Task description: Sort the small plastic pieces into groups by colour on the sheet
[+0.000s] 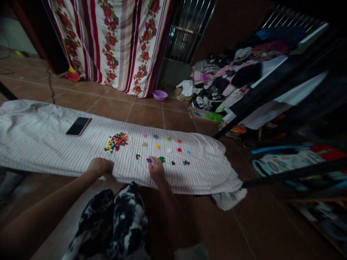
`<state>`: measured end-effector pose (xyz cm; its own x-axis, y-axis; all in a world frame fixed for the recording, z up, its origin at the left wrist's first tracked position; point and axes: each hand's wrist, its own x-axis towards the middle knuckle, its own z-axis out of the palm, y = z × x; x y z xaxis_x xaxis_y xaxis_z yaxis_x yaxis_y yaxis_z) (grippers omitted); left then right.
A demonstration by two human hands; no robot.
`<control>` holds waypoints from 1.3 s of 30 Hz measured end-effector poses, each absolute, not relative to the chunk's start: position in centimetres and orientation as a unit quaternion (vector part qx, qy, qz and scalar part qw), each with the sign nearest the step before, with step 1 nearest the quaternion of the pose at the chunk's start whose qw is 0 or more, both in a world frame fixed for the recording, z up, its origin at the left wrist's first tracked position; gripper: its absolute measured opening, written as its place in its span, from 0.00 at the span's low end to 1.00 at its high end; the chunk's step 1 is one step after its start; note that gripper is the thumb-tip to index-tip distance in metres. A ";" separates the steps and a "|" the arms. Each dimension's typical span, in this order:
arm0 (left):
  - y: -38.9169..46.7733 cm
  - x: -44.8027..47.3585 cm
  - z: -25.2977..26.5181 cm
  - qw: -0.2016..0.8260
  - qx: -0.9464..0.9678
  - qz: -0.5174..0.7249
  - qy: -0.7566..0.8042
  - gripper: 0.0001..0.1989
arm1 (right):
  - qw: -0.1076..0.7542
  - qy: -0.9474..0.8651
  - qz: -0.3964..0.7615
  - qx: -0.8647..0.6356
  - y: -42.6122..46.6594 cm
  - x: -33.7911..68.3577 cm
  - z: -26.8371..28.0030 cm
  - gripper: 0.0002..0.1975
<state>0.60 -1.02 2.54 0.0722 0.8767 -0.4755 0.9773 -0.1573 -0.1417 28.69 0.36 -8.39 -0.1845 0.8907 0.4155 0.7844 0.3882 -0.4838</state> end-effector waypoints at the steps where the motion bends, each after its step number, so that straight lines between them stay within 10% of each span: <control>1: -1.0 0.6 2.5 0.109 0.723 -0.233 0.641 0.17 | 0.338 -0.761 0.082 -0.548 0.3 28.7 -8.4 0.17; 39: -0.8 0.5 3.1 0.139 0.718 -0.219 0.646 0.15 | 0.267 -0.769 0.085 -0.575 2.8 22.0 -7.8 0.19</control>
